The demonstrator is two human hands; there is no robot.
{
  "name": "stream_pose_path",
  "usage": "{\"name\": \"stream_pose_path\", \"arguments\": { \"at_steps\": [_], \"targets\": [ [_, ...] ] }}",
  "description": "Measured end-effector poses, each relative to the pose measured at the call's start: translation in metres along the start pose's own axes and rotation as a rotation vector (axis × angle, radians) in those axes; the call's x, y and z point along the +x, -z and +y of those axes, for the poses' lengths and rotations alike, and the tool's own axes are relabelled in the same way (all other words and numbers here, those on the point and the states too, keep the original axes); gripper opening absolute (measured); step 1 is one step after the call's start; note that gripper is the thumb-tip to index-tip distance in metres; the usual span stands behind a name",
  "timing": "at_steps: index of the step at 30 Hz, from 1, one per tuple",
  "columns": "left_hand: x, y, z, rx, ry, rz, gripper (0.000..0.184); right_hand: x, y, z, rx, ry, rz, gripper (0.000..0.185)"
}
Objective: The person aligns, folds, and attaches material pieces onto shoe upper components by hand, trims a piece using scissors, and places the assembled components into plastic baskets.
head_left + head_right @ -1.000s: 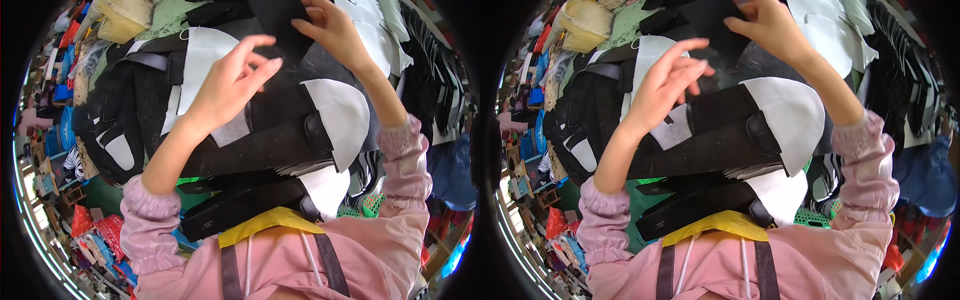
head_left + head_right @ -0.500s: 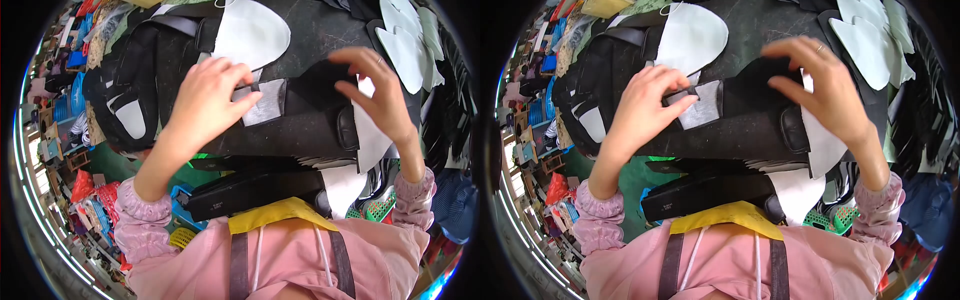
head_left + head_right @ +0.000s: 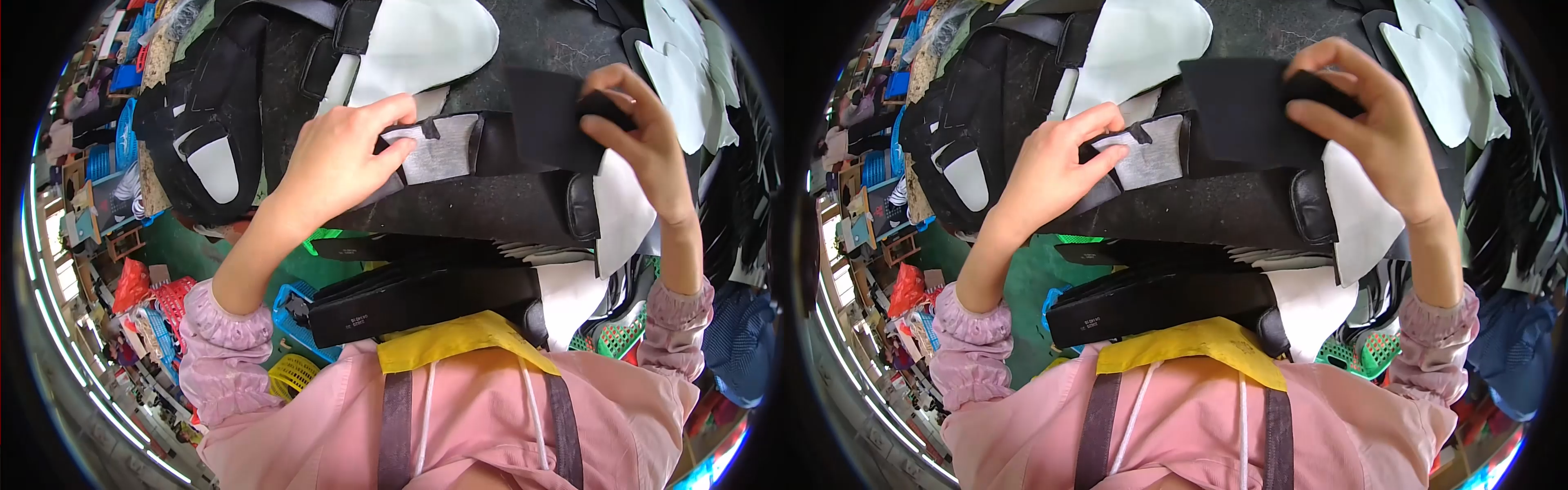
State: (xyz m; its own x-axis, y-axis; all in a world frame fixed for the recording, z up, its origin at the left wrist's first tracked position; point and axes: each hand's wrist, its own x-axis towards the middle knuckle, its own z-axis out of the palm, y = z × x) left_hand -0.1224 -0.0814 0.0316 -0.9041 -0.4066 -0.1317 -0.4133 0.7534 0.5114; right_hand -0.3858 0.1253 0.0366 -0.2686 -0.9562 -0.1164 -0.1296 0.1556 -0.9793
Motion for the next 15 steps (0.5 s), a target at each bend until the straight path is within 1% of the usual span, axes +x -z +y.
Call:
{"name": "stream_pose_path", "arguments": {
  "at_steps": [2, 3, 4, 7, 10, 13, 15],
  "targets": [
    [0.002, 0.0, 0.006, 0.085, -0.054, 0.043, 0.02, 0.003, -0.017, 0.005, -0.071, -0.003, -0.032, 0.024],
    [0.003, 0.004, 0.015, 0.144, 0.001, 0.014, 0.019, 0.005, -0.016, 0.014, -0.139, 0.01, -0.054, 0.023],
    [0.003, 0.005, 0.014, 0.163, 0.001, 0.033, 0.018, 0.007, -0.013, 0.02, -0.206, 0.026, -0.076, 0.023],
    [0.0, 0.006, 0.011, 0.2, 0.001, 0.064, 0.017, 0.004, -0.009, 0.021, -0.219, -0.017, -0.065, 0.025],
    [0.0, 0.002, 0.01, 0.184, -0.012, 0.077, 0.017, 0.004, -0.013, 0.024, -0.204, 0.082, -0.029, 0.029],
    [0.003, 0.003, -0.001, 0.065, -0.012, 0.027, 0.02, 0.004, -0.014, 0.01, -0.025, -0.144, -0.044, 0.034],
    [-0.002, 0.007, 0.0, 0.01, -0.044, 0.032, 0.023, 0.006, -0.012, 0.008, -0.001, -0.145, -0.054, 0.032]
  ]
}}
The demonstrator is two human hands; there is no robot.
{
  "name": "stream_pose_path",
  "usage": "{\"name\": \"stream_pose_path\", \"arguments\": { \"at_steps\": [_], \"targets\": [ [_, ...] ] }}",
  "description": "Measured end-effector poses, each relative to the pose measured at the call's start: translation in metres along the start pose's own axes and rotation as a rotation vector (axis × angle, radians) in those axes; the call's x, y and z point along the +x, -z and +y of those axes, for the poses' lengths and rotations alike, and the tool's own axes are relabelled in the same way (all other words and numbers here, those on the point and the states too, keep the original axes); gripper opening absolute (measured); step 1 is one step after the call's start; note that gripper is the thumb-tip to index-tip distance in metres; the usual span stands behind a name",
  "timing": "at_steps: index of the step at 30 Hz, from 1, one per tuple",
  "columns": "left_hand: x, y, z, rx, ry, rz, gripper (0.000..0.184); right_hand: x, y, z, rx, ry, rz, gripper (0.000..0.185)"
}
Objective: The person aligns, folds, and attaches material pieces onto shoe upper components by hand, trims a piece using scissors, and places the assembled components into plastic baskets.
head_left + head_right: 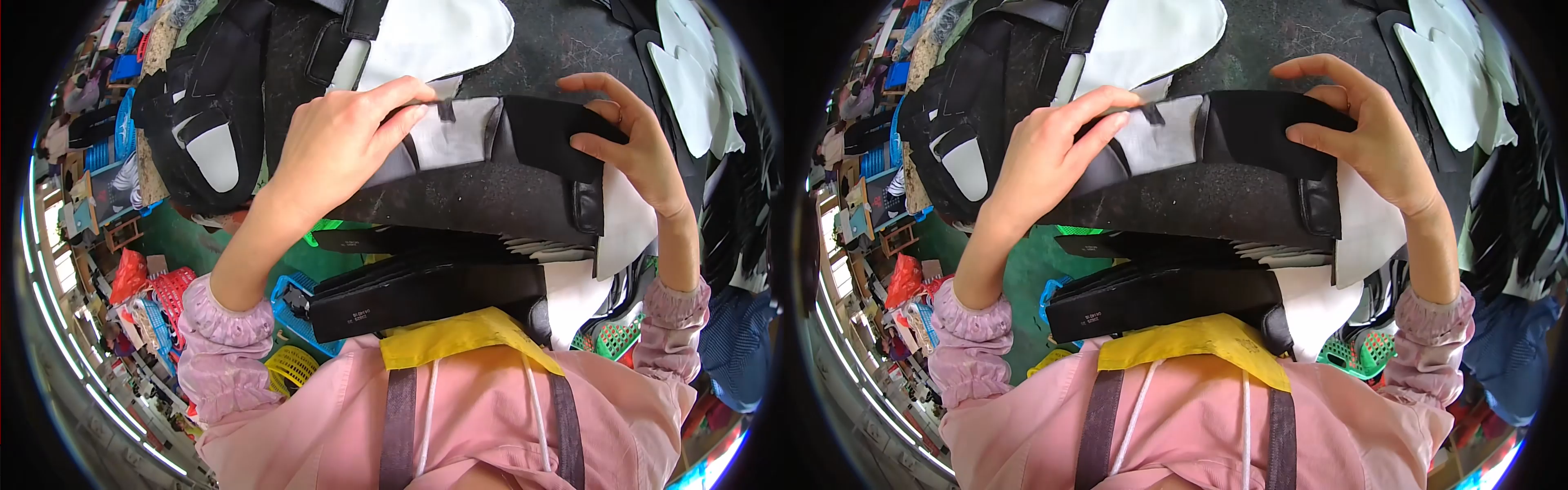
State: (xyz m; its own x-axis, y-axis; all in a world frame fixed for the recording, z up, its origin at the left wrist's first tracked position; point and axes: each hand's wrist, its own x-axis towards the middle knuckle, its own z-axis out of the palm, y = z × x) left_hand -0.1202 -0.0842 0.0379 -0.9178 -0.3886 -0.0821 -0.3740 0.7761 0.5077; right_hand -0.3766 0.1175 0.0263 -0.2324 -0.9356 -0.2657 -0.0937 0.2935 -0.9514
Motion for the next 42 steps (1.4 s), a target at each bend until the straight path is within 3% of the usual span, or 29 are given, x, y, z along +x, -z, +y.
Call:
{"name": "stream_pose_path", "arguments": {
  "at_steps": [4, 7, 12, 17, 24, 29, 32, 38, 42],
  "targets": [
    [-0.003, 0.0, -0.011, -0.104, -0.13, 0.018, 0.03, 0.005, 0.002, 0.008, -0.078, 0.143, -0.068, 0.023],
    [-0.001, 0.001, -0.007, -0.1, -0.065, -0.02, 0.035, 0.014, -0.026, -0.011, 0.031, 0.063, -0.186, 0.017],
    [-0.004, 0.003, -0.007, -0.16, 0.031, -0.032, 0.039, 0.038, -0.066, -0.013, 0.061, 0.16, -0.251, 0.019],
    [-0.004, -0.011, -0.023, -0.286, -0.122, 0.156, 0.037, 0.046, -0.075, -0.012, 0.166, 0.201, -0.315, 0.019],
    [-0.007, 0.007, -0.012, -0.387, -0.014, -0.005, 0.046, 0.052, -0.082, -0.001, 0.0, 0.258, -0.174, 0.019],
    [-0.007, -0.006, -0.014, -0.275, -0.103, 0.069, 0.057, 0.05, -0.085, 0.0, -0.261, 0.394, 0.003, 0.018],
    [-0.008, 0.003, -0.01, -0.19, -0.048, -0.001, 0.046, 0.039, -0.075, -0.011, -0.522, 0.406, 0.115, 0.017],
    [-0.009, 0.0, -0.011, -0.115, -0.198, 0.009, 0.019, 0.038, -0.07, -0.009, -0.58, 0.491, 0.17, 0.012],
    [-0.012, 0.006, -0.005, 0.031, -0.115, -0.067, 0.018, 0.043, -0.072, -0.003, -0.619, 0.612, 0.187, 0.011]
  ]
}}
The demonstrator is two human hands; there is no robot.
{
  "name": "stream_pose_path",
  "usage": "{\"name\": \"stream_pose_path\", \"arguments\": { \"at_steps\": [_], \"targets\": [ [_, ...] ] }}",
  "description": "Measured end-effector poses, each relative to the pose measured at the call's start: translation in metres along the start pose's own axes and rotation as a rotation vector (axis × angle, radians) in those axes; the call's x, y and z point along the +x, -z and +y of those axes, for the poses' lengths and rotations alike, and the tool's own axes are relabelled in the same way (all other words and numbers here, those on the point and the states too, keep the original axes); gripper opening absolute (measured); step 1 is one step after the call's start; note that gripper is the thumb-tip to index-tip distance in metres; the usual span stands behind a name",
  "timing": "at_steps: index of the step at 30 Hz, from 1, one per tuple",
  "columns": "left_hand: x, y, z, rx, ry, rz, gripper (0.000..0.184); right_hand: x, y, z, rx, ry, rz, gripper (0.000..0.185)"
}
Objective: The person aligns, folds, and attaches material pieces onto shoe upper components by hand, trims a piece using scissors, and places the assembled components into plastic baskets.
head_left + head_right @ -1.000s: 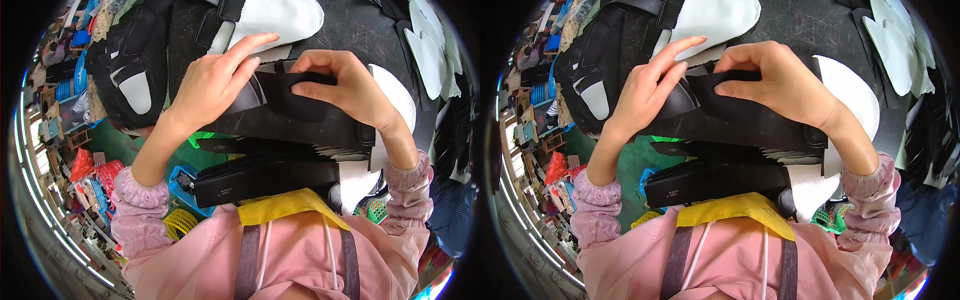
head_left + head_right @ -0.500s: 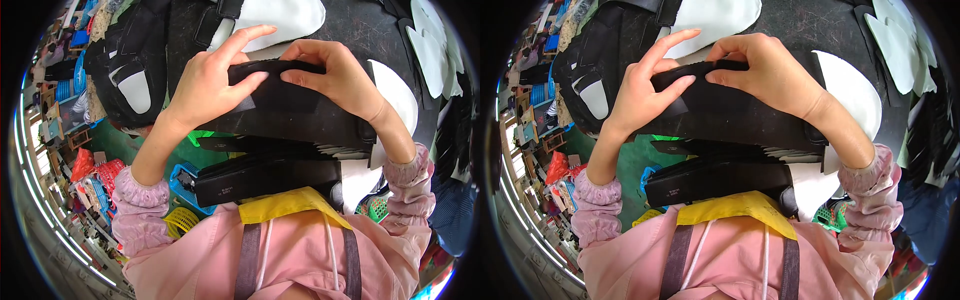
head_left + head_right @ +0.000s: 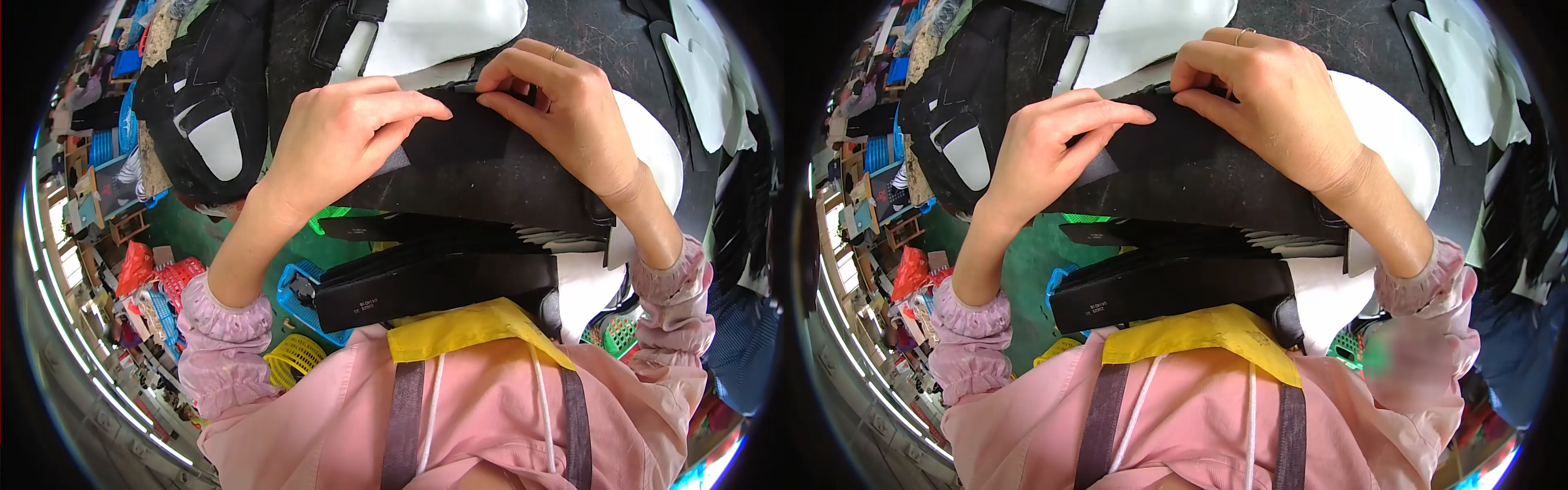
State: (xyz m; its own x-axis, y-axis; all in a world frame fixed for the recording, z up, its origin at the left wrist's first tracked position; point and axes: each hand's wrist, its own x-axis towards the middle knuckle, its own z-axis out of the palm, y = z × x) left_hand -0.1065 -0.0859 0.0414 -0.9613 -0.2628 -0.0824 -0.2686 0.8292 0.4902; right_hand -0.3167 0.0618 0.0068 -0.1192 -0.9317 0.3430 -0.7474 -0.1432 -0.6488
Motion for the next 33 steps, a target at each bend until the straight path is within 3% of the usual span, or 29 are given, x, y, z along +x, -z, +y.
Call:
{"name": "stream_pose_path", "arguments": {
  "at_steps": [12, 21, 24, 27, 30, 33],
  "targets": [
    [0.002, -0.005, -0.005, -0.042, -0.058, 0.074, 0.021, -0.008, -0.001, 0.016, 0.025, 0.207, 0.022, 0.012],
    [0.0, -0.005, -0.001, 0.133, -0.112, 0.1, 0.027, 0.003, -0.007, 0.014, -0.026, 0.142, 0.039, 0.011],
    [-0.001, -0.004, -0.001, 0.16, -0.137, 0.089, 0.028, 0.002, -0.01, 0.013, -0.043, 0.088, 0.032, 0.017],
    [-0.002, -0.008, -0.003, 0.165, -0.162, 0.122, 0.028, 0.012, -0.012, 0.002, -0.161, 0.171, 0.168, 0.027],
    [-0.003, -0.009, -0.002, 0.15, -0.164, 0.12, 0.026, 0.01, -0.011, 0.008, -0.245, 0.115, -0.048, 0.03],
    [-0.002, -0.006, 0.001, 0.118, -0.149, 0.073, 0.023, 0.01, -0.024, -0.001, -0.289, 0.082, -0.006, 0.012]
  ]
}}
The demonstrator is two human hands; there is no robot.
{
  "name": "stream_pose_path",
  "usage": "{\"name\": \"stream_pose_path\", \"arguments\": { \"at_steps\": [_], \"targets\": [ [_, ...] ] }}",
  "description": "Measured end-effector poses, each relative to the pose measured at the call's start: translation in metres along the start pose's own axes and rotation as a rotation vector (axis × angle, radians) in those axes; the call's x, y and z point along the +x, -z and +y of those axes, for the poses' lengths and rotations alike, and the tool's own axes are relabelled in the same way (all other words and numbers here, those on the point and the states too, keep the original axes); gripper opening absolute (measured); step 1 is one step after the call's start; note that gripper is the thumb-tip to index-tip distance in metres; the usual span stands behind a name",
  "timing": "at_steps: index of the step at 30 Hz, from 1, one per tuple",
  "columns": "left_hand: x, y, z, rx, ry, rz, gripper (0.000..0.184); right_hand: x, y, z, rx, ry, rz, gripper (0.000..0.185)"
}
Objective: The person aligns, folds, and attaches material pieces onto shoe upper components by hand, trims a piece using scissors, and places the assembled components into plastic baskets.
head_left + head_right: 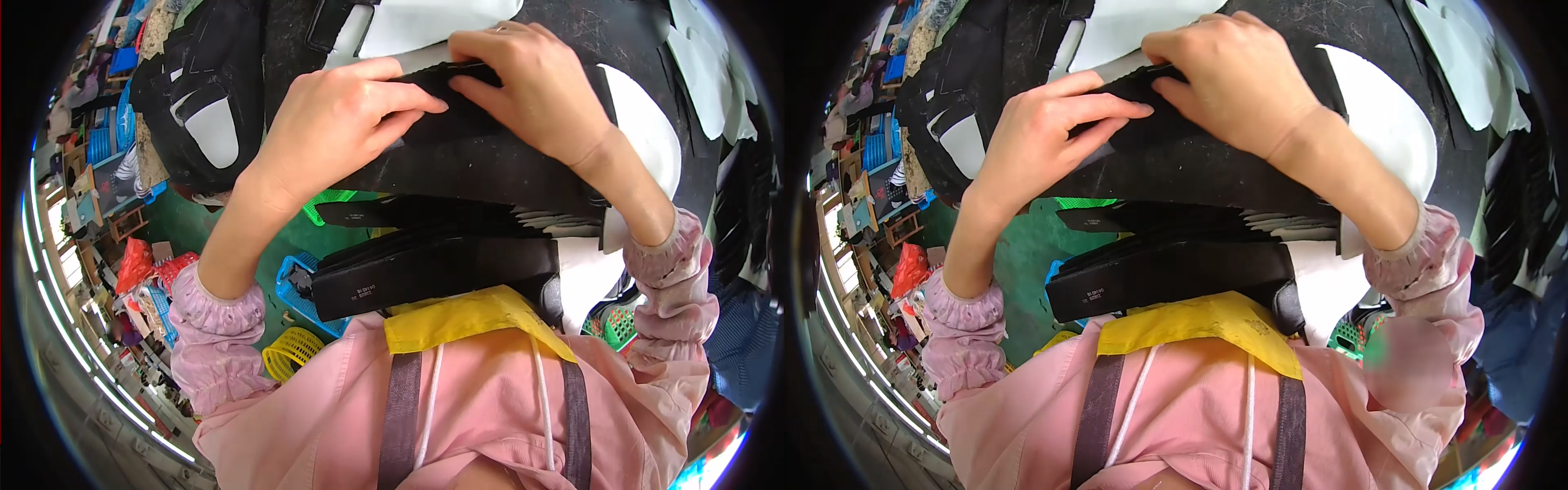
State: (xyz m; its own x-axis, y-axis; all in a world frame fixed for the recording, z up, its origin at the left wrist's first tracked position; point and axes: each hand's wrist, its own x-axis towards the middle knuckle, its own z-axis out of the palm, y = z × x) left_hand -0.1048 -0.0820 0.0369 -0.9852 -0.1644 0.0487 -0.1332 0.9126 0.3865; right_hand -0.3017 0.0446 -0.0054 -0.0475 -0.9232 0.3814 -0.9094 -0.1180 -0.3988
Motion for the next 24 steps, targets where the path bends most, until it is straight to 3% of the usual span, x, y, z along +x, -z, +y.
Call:
{"name": "stream_pose_path", "arguments": {
  "at_steps": [4, 8, 10, 12, 14, 16, 19, 20, 22, 24],
  "targets": [
    [-0.002, 0.001, -0.003, -0.051, -0.017, -0.002, 0.025, -0.007, -0.002, 0.004, 0.011, 0.057, 0.087, 0.024],
    [-0.025, 0.023, 0.002, -0.303, 0.042, -0.081, 0.031, -0.043, 0.092, 0.038, 0.001, -0.167, -0.315, 0.029],
    [-0.042, 0.04, 0.026, -0.574, 0.081, -0.201, 0.032, -0.072, 0.141, 0.023, 0.515, -0.627, -0.489, 0.027],
    [-0.061, 0.034, 0.042, -0.665, 0.054, -0.332, 0.034, -0.08, 0.173, -0.008, 0.516, -0.496, -0.714, 0.026],
    [-0.082, 0.005, 0.045, -0.613, 0.073, -0.448, 0.03, -0.099, 0.151, -0.029, 0.374, -0.389, -0.818, 0.02],
    [-0.108, -0.031, 0.049, -0.433, 0.152, -0.542, 0.027, -0.124, 0.11, -0.037, 0.198, -0.052, -0.567, 0.018],
    [-0.106, -0.013, 0.052, -0.414, 0.087, -0.534, 0.022, -0.092, 0.102, -0.028, 0.305, -0.118, -0.35, 0.03],
    [-0.101, -0.004, 0.045, -0.37, 0.046, -0.442, 0.024, -0.076, 0.099, -0.023, 0.342, -0.145, -0.25, 0.035],
    [-0.08, 0.017, 0.02, -0.275, -0.052, -0.248, 0.029, -0.035, 0.078, -0.016, 0.032, -0.023, 0.002, 0.05],
    [-0.046, 0.047, -0.003, -0.124, 0.12, 0.013, 0.037, -0.001, 0.048, -0.001, -0.212, 0.11, 0.139, 0.06]
  ]
}}
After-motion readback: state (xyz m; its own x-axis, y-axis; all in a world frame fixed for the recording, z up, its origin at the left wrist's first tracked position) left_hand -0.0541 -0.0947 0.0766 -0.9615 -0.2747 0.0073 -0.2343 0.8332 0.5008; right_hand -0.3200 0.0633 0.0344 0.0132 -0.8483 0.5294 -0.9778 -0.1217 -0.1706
